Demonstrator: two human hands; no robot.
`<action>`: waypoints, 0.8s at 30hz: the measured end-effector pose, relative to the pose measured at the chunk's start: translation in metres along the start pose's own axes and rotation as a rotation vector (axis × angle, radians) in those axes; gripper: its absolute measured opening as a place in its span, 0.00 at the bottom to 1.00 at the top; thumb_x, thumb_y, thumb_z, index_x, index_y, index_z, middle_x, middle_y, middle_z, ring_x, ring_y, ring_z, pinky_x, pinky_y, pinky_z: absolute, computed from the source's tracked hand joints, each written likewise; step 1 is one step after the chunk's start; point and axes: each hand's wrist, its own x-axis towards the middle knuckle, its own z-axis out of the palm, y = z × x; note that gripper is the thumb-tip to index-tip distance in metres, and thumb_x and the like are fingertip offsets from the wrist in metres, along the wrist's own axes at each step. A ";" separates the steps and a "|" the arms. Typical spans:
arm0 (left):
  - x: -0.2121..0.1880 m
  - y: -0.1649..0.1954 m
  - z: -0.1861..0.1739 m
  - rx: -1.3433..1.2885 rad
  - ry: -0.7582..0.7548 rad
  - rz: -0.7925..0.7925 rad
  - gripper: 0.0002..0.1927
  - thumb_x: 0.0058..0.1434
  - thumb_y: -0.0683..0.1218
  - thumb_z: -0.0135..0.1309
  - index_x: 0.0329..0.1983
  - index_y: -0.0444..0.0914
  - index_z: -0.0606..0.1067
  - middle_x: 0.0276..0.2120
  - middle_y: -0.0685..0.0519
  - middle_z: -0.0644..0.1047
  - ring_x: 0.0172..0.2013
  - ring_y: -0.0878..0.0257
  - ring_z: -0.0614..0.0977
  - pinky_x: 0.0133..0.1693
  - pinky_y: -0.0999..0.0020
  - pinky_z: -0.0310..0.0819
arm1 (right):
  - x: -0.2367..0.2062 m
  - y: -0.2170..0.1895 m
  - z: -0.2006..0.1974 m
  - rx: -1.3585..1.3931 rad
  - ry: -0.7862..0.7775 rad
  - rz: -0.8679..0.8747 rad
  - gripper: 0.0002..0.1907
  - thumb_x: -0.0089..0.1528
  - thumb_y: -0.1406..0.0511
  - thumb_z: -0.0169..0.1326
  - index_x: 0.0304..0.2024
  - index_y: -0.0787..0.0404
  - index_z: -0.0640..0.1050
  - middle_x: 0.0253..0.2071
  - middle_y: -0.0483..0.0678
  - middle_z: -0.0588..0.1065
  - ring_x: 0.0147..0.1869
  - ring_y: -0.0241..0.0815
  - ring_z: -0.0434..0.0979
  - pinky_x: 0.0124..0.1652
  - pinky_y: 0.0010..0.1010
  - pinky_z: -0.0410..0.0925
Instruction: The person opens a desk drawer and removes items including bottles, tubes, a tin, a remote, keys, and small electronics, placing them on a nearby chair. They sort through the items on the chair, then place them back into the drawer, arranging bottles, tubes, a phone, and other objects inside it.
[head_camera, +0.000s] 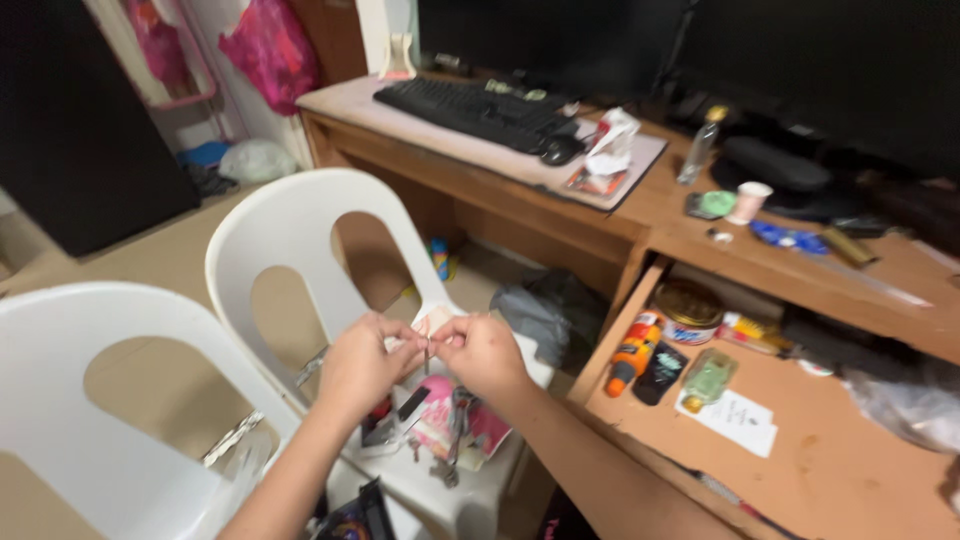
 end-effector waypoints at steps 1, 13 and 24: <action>0.004 0.017 -0.007 -0.016 0.006 0.025 0.09 0.50 0.52 0.66 0.32 0.45 0.85 0.36 0.48 0.80 0.34 0.50 0.82 0.39 0.56 0.76 | -0.001 -0.011 -0.020 -0.034 0.034 -0.060 0.11 0.53 0.59 0.66 0.33 0.58 0.85 0.25 0.49 0.77 0.30 0.44 0.78 0.34 0.35 0.70; 0.012 0.252 0.039 -0.297 -0.269 0.382 0.10 0.52 0.50 0.64 0.34 0.41 0.83 0.30 0.49 0.79 0.26 0.61 0.80 0.31 0.64 0.75 | -0.099 -0.022 -0.305 -0.113 0.015 0.015 0.09 0.58 0.61 0.63 0.35 0.59 0.84 0.29 0.42 0.79 0.33 0.30 0.77 0.34 0.26 0.71; -0.030 0.353 0.225 -0.518 -1.019 0.478 0.11 0.56 0.51 0.61 0.37 0.40 0.83 0.30 0.51 0.84 0.31 0.61 0.85 0.37 0.65 0.78 | -0.211 0.118 -0.407 -0.109 -0.109 0.555 0.07 0.56 0.64 0.64 0.34 0.60 0.83 0.29 0.42 0.84 0.34 0.27 0.79 0.37 0.24 0.73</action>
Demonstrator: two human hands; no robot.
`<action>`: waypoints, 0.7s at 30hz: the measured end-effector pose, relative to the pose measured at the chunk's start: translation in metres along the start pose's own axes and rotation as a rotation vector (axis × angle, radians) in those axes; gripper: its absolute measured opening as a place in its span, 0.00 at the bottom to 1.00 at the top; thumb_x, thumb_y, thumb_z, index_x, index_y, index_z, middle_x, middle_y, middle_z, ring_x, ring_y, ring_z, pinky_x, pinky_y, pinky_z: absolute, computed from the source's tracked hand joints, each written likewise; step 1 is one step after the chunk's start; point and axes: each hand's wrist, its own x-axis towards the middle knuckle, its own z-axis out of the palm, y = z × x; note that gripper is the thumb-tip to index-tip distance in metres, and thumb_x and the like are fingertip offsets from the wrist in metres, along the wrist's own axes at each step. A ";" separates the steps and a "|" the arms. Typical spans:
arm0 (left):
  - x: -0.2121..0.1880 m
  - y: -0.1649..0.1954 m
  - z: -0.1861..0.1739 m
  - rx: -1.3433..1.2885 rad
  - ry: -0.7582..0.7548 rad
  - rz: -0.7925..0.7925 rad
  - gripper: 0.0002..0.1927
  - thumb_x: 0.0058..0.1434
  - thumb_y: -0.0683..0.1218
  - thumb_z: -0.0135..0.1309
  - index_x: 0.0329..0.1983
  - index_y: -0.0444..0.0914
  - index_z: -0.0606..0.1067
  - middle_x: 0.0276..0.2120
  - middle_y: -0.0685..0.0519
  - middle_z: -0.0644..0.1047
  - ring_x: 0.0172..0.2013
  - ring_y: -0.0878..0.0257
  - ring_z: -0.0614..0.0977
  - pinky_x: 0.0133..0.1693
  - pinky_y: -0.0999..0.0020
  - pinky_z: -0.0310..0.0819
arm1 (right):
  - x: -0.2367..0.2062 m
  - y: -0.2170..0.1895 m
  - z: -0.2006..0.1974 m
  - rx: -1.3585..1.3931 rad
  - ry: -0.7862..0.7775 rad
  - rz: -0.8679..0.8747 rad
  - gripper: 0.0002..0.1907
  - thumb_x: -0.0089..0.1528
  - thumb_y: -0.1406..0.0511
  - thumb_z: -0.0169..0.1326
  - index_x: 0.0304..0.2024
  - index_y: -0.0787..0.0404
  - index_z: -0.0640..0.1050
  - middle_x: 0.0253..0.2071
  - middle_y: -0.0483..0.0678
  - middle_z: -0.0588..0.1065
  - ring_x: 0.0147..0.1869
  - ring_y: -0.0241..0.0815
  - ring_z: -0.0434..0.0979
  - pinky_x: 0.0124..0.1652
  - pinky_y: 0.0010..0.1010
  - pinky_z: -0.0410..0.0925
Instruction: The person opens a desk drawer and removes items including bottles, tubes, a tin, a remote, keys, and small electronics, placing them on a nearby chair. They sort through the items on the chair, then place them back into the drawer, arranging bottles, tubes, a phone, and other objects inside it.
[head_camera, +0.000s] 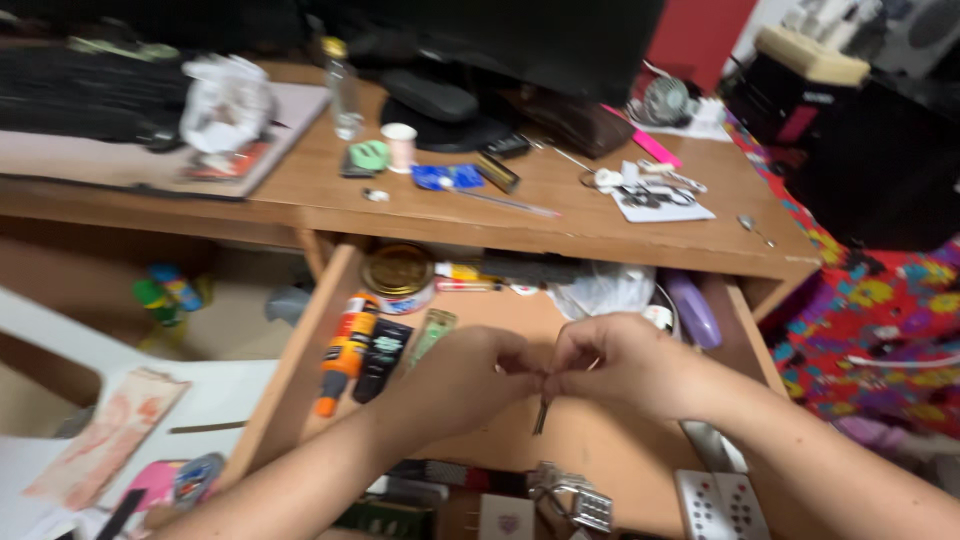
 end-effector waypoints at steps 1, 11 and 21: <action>0.008 -0.005 0.010 0.051 -0.021 -0.004 0.12 0.55 0.51 0.62 0.39 0.41 0.84 0.31 0.50 0.84 0.33 0.60 0.86 0.38 0.65 0.78 | -0.001 0.009 -0.001 -0.023 -0.019 0.036 0.07 0.55 0.64 0.64 0.34 0.60 0.83 0.28 0.42 0.84 0.34 0.28 0.79 0.36 0.25 0.72; 0.057 -0.057 0.065 0.065 -0.397 -0.149 0.14 0.53 0.53 0.63 0.38 0.41 0.85 0.34 0.48 0.85 0.36 0.59 0.86 0.41 0.64 0.78 | 0.010 0.076 0.026 0.192 -0.158 0.300 0.06 0.55 0.66 0.62 0.30 0.64 0.80 0.27 0.47 0.83 0.31 0.34 0.81 0.32 0.27 0.74; 0.047 -0.071 0.103 -0.033 -0.318 -0.226 0.16 0.50 0.53 0.62 0.40 0.41 0.82 0.33 0.50 0.85 0.35 0.60 0.86 0.40 0.64 0.79 | 0.012 0.092 0.027 -0.224 -0.151 0.067 0.07 0.53 0.64 0.63 0.33 0.60 0.82 0.31 0.48 0.81 0.36 0.39 0.83 0.39 0.30 0.74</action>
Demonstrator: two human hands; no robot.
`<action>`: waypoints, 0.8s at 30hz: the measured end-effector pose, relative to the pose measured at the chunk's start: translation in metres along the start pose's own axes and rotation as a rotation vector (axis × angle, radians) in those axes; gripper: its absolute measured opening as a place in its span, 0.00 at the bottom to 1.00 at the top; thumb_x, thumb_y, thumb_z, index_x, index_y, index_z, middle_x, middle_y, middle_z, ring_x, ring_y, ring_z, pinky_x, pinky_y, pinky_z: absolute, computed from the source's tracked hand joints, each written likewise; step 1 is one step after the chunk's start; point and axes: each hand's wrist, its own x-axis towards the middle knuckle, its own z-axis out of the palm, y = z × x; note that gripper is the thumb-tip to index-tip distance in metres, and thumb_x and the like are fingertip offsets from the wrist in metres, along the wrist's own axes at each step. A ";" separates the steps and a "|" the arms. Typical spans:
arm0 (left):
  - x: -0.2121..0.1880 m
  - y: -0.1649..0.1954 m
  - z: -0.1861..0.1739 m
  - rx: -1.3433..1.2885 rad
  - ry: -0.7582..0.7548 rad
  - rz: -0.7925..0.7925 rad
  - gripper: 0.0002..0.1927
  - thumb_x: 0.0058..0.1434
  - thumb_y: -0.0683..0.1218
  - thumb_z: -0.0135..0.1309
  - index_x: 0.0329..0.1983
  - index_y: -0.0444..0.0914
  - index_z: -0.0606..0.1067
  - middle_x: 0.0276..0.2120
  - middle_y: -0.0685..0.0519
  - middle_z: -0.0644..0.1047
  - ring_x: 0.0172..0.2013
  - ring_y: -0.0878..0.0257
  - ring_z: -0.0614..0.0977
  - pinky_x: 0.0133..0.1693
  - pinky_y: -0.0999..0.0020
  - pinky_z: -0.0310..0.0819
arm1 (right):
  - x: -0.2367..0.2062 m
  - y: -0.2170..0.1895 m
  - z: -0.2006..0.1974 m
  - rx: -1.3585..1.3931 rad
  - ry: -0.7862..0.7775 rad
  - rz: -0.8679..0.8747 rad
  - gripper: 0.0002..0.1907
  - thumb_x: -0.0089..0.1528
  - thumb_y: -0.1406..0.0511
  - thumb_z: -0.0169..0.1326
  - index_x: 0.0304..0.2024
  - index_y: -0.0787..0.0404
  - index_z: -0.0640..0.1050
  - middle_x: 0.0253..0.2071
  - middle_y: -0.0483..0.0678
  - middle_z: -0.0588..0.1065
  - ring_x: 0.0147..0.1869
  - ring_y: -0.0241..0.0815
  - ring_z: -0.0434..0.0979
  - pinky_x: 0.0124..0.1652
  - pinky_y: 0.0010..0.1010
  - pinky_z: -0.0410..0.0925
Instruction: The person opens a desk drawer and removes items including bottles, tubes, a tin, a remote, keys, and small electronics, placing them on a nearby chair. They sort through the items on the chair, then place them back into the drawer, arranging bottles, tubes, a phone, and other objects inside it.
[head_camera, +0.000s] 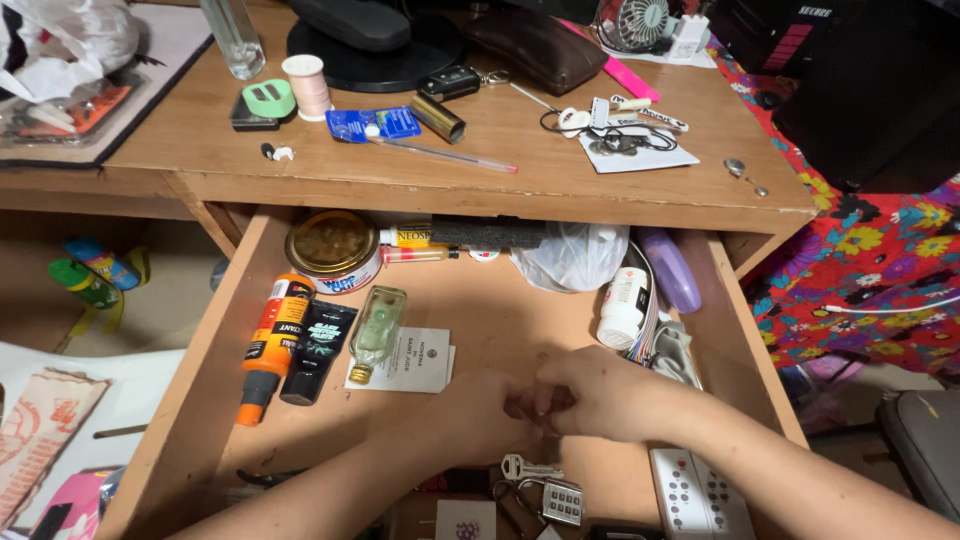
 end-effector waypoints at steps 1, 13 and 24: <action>0.000 0.001 -0.001 -0.031 -0.006 0.022 0.17 0.49 0.53 0.63 0.40 0.42 0.82 0.34 0.51 0.85 0.35 0.60 0.87 0.40 0.64 0.79 | -0.001 -0.002 0.001 -0.001 -0.025 -0.011 0.07 0.53 0.66 0.61 0.33 0.60 0.82 0.31 0.48 0.81 0.37 0.40 0.83 0.39 0.31 0.75; -0.017 0.007 -0.006 0.333 -0.055 -0.136 0.15 0.48 0.58 0.64 0.33 0.45 0.84 0.35 0.49 0.83 0.40 0.52 0.85 0.44 0.55 0.78 | 0.007 -0.009 0.026 0.073 -0.149 -0.140 0.12 0.53 0.73 0.58 0.39 0.61 0.82 0.34 0.49 0.81 0.39 0.40 0.83 0.40 0.29 0.74; -0.021 0.007 -0.002 0.490 -0.075 -0.103 0.13 0.51 0.53 0.64 0.36 0.42 0.82 0.39 0.48 0.83 0.43 0.52 0.85 0.46 0.55 0.79 | 0.008 -0.007 0.030 0.201 -0.176 -0.093 0.15 0.52 0.77 0.55 0.40 0.60 0.80 0.35 0.44 0.79 0.37 0.34 0.80 0.39 0.27 0.74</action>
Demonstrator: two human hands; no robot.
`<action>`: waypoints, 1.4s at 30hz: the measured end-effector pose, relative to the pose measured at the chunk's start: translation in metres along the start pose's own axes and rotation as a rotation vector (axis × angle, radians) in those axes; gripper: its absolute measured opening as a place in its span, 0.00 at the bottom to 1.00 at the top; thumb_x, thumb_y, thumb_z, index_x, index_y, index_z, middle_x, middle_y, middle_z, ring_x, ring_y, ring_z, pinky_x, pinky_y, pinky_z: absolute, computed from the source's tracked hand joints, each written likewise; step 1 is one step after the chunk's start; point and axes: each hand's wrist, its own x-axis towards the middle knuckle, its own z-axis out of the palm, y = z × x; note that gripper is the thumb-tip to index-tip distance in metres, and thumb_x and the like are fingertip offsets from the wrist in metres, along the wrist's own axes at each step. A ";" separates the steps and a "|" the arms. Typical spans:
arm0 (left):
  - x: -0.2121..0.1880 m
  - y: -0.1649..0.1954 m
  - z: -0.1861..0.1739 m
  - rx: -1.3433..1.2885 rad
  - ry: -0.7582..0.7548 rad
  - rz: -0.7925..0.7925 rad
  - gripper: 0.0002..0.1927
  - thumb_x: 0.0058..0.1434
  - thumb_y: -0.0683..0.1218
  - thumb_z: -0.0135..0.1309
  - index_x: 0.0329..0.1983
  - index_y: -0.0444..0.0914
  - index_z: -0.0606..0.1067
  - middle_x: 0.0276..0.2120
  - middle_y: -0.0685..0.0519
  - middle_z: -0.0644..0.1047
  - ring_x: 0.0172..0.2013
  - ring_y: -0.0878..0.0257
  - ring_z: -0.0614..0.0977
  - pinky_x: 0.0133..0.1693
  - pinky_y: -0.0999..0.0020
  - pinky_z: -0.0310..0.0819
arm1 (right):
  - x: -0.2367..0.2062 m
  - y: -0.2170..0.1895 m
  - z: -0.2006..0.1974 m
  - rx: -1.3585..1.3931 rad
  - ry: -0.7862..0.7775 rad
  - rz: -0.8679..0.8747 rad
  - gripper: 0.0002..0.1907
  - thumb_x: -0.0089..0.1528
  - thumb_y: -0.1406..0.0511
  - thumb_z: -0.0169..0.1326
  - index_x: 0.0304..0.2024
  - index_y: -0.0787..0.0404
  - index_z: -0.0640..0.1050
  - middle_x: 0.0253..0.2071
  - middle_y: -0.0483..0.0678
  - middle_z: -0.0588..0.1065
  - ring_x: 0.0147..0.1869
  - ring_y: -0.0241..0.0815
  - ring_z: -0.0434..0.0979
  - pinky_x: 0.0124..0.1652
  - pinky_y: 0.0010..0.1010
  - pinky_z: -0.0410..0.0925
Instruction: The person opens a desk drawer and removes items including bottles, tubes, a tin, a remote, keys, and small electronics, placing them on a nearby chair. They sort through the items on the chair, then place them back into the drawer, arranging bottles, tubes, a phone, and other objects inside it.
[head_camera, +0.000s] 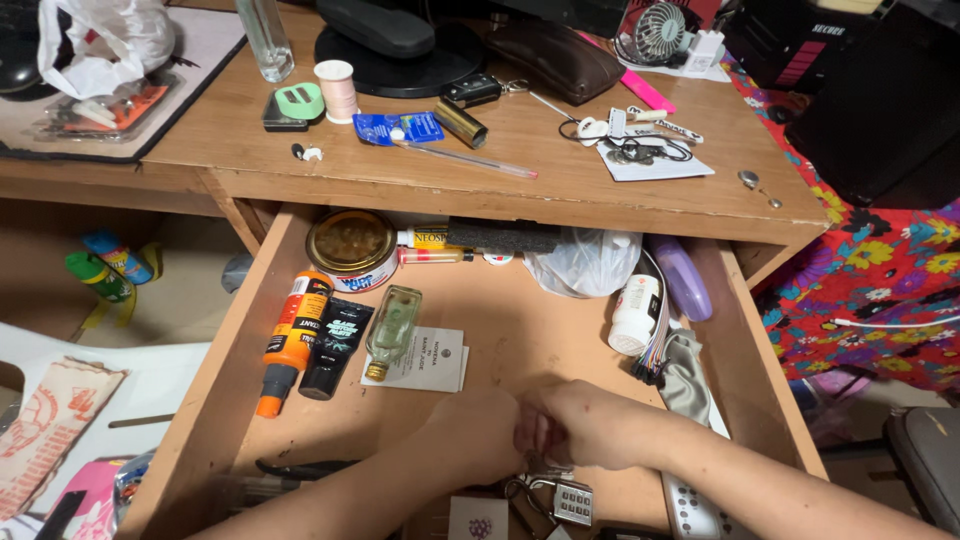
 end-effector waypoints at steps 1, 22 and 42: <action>-0.002 0.001 0.000 0.011 -0.002 0.016 0.12 0.51 0.53 0.63 0.35 0.42 0.83 0.39 0.48 0.83 0.43 0.53 0.85 0.46 0.55 0.79 | 0.000 0.000 0.001 -0.027 0.007 -0.028 0.16 0.52 0.77 0.53 0.40 0.60 0.79 0.35 0.44 0.79 0.37 0.34 0.80 0.39 0.27 0.73; 0.006 -0.016 -0.001 0.036 0.158 0.085 0.12 0.56 0.55 0.60 0.35 0.46 0.86 0.37 0.49 0.84 0.41 0.51 0.85 0.45 0.56 0.79 | -0.010 -0.016 -0.008 -0.458 -0.007 0.153 0.10 0.58 0.65 0.59 0.42 0.59 0.79 0.42 0.51 0.79 0.49 0.48 0.80 0.51 0.35 0.72; -0.340 -0.200 -0.060 -0.716 0.948 -0.170 0.15 0.61 0.53 0.59 0.40 0.38 0.84 0.27 0.59 0.81 0.27 0.74 0.76 0.31 0.73 0.74 | 0.033 -0.312 0.130 -0.417 0.350 -0.709 0.10 0.56 0.60 0.58 0.38 0.56 0.80 0.34 0.49 0.77 0.42 0.52 0.79 0.40 0.43 0.71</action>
